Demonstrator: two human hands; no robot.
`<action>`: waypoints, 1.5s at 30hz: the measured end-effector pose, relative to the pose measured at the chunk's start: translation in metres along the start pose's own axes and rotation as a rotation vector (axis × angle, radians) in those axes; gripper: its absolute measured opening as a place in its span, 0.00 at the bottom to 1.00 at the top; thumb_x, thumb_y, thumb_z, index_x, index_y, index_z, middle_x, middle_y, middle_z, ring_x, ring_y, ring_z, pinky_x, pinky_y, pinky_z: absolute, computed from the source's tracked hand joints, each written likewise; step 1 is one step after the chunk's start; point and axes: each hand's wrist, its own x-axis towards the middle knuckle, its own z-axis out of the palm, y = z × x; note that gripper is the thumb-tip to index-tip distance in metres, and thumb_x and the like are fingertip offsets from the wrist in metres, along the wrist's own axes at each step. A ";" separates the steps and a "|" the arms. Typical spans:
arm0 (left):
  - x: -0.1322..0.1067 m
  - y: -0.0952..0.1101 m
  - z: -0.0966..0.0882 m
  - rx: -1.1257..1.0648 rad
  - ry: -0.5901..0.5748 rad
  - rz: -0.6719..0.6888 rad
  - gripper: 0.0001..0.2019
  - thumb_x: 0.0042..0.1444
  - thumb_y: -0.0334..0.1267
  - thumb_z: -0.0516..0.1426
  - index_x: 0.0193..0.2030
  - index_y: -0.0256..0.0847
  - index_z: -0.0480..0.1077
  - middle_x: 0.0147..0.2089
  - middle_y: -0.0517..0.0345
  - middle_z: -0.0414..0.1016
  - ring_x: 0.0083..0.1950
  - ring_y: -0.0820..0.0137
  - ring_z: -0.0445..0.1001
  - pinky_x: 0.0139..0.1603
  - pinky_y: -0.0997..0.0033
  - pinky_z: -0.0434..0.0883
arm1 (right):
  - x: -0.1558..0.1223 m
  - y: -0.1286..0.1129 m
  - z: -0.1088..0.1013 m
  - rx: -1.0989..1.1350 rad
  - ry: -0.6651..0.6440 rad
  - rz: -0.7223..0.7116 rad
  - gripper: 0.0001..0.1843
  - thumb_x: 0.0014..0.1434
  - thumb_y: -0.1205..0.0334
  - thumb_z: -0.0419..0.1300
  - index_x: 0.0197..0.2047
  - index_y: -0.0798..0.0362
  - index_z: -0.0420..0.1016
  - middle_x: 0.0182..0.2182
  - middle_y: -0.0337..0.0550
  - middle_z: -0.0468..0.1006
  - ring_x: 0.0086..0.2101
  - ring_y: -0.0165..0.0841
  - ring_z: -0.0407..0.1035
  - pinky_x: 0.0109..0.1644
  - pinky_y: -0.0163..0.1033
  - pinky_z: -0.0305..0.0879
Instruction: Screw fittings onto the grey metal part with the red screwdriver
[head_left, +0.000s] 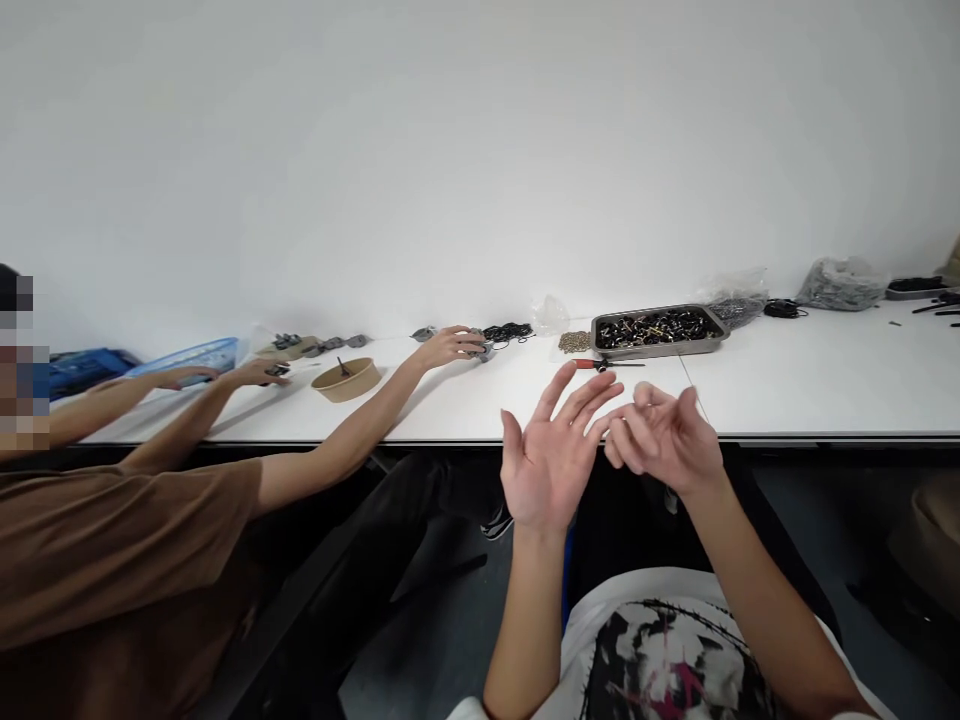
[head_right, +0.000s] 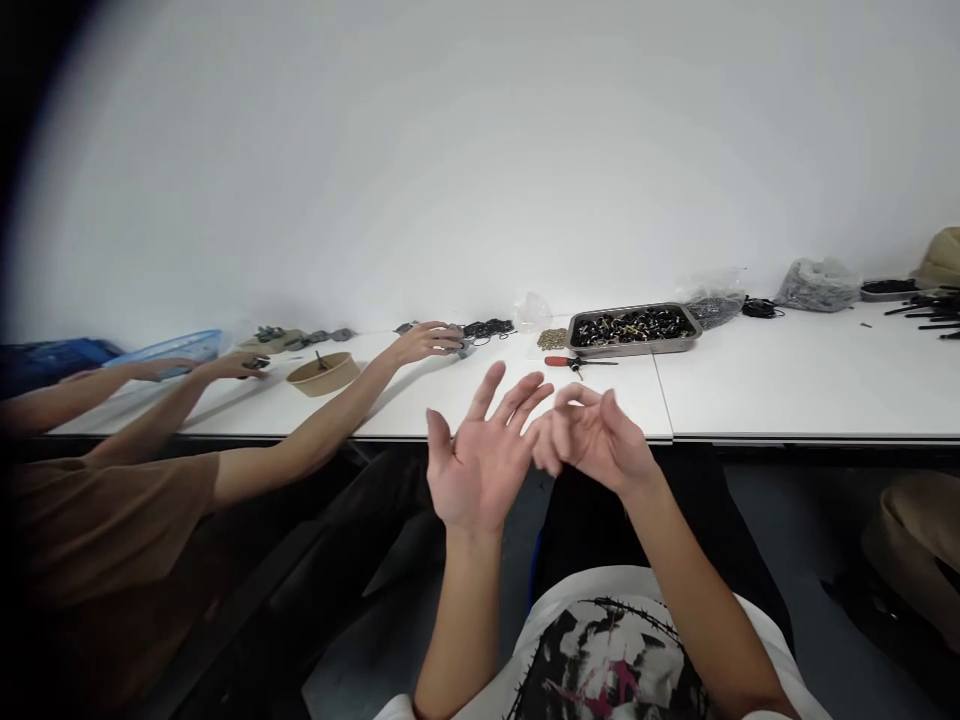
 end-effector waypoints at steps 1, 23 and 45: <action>0.003 -0.003 -0.005 0.002 -0.006 0.003 0.33 0.61 0.70 0.50 0.56 0.43 0.72 0.48 0.43 0.79 0.58 0.48 0.77 0.56 0.46 0.76 | 0.000 0.000 -0.007 -0.047 0.009 -0.002 0.33 0.59 0.23 0.54 0.35 0.48 0.64 0.15 0.27 0.56 0.17 0.25 0.56 0.31 0.37 0.62; 0.156 -0.033 -0.202 1.086 0.199 -0.056 0.08 0.40 0.29 0.51 0.28 0.37 0.70 0.24 0.55 0.73 0.27 0.70 0.71 0.34 0.67 0.68 | 0.016 0.041 -0.137 -0.484 0.494 0.038 0.13 0.43 0.57 0.58 0.31 0.55 0.74 0.26 0.41 0.75 0.29 0.30 0.67 0.38 0.39 0.61; 0.199 -0.020 -0.244 2.102 0.554 -0.089 0.24 0.60 0.30 0.51 0.64 0.29 0.65 0.65 0.24 0.64 0.68 0.39 0.65 0.64 0.43 0.66 | 0.013 0.037 -0.139 -0.466 0.455 0.073 0.11 0.46 0.58 0.61 0.33 0.54 0.74 0.27 0.42 0.76 0.30 0.32 0.69 0.40 0.41 0.63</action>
